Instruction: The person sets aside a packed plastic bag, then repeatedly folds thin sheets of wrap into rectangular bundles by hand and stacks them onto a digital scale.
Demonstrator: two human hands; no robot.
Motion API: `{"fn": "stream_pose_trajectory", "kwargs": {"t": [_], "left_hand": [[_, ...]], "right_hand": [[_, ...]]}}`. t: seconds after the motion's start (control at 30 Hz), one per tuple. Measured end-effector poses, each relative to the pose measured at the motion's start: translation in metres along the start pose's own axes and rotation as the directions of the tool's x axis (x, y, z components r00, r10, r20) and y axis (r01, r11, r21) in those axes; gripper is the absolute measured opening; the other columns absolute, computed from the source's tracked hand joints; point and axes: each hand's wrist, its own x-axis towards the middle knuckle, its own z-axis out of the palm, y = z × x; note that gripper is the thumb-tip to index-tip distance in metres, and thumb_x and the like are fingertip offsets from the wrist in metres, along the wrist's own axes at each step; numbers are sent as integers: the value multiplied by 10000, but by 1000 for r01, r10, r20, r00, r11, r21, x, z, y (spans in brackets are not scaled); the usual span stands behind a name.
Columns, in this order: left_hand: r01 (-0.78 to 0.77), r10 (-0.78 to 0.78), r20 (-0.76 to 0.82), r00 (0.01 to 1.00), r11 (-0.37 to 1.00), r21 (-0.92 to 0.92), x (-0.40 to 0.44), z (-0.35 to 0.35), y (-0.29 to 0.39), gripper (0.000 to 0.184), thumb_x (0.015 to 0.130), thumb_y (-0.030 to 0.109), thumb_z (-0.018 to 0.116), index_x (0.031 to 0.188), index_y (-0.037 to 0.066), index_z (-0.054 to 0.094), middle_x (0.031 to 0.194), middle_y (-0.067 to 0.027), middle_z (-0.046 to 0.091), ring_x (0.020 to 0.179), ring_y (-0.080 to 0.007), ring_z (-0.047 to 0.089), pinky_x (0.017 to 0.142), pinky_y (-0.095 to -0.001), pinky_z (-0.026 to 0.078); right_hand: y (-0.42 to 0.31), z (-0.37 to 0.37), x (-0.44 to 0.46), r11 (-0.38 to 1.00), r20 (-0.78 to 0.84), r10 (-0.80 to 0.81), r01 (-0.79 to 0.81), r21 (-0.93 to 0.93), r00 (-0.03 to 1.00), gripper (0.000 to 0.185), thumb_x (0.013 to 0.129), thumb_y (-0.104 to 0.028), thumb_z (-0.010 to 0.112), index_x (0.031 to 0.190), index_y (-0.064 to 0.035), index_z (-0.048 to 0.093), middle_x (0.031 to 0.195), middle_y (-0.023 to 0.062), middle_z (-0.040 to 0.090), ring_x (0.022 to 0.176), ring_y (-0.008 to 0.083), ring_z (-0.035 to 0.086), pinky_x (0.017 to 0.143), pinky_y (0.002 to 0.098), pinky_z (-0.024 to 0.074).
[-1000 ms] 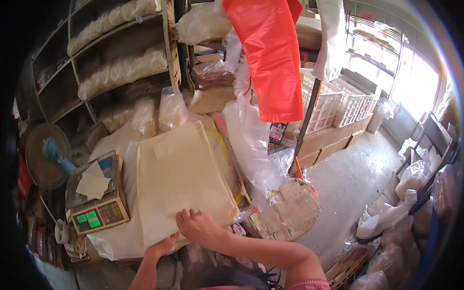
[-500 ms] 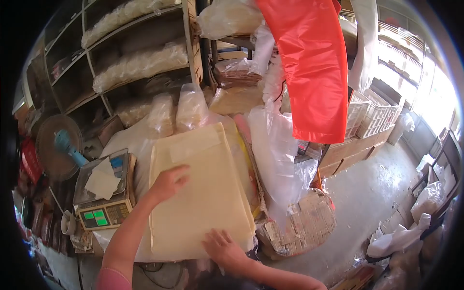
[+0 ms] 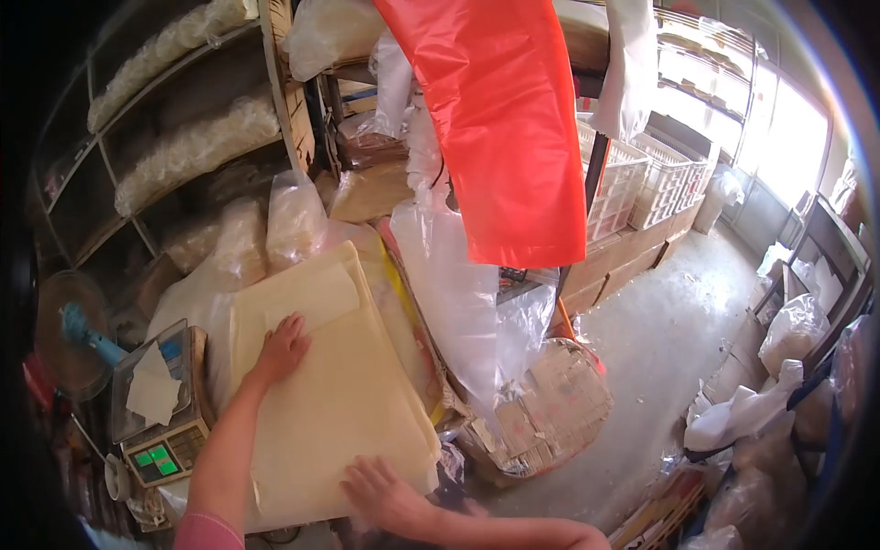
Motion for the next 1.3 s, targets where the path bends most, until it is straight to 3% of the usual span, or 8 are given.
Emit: {"fn": "stream_pose_trajectory", "kwargs": {"t": [0.3,0.5,0.6,0.67,0.73,0.87,0.97,1.3], "left_hand": [[-390,332,-285,899,904,-174,-50,-40,-21,687,872,305,608,1440,84,291,1505,-143,254,1396,-273,232,1118,-379,227],[-176,107,-235,966,939,-295,-159,-137,-8,618,875,220,622,1413,75,355,1407,-152,428,1331,-264,373,1090,-336,274],[-334,47,-445,894,733,-593,-202,-161,-16,526,888,153,599,1367,37,417,1353,-140,487,1285,-226,432,1061,-343,317],[-268,-196,-726,659,841,-471,-235,-159,2,424,900,93,563,1305,6,474,1312,-130,519,1246,-205,466,1035,-351,348],[-244,25,-838,546,961,-130,-250,-121,9,350,902,93,535,1243,13,530,1278,-137,538,1220,-266,491,1024,-358,367],[-275,350,-373,859,931,239,-233,-31,39,669,845,449,607,1370,88,404,1409,-138,397,1335,-334,320,1082,-544,193],[-182,233,-251,940,961,210,-219,15,30,753,813,540,586,1412,157,338,1467,-116,302,1370,-357,235,1062,-643,127],[-128,143,-178,974,988,90,-211,35,21,768,815,594,539,1425,181,324,1500,-96,234,1384,-384,164,1051,-666,108]], "right_hand": [[7,-56,-8,960,122,77,-40,-277,990,428,815,-175,518,1216,-24,496,1232,188,505,1237,346,434,1034,477,340],[12,-141,15,968,419,-9,-97,231,908,223,752,-183,616,951,-98,562,948,71,613,770,278,644,700,408,509],[34,-158,51,987,289,11,-57,150,957,136,767,-182,640,865,-104,585,776,117,627,714,327,629,592,429,480],[56,-149,86,939,243,279,-317,134,929,101,765,-149,622,842,-92,590,752,147,629,758,338,622,629,448,472],[82,-121,120,919,181,386,-395,15,905,103,769,-130,617,849,-72,589,749,172,626,761,352,615,686,465,454],[128,-42,174,908,110,407,-388,-158,907,115,787,-133,620,856,-42,604,748,177,636,798,339,621,875,496,399],[141,-6,195,835,6,394,-355,-420,919,137,767,-129,620,876,-45,621,793,133,657,867,296,621,998,550,307],[95,-33,155,872,-143,265,-300,-387,954,396,858,-207,541,1235,-86,525,1317,164,446,1287,365,344,1048,645,185]]}}
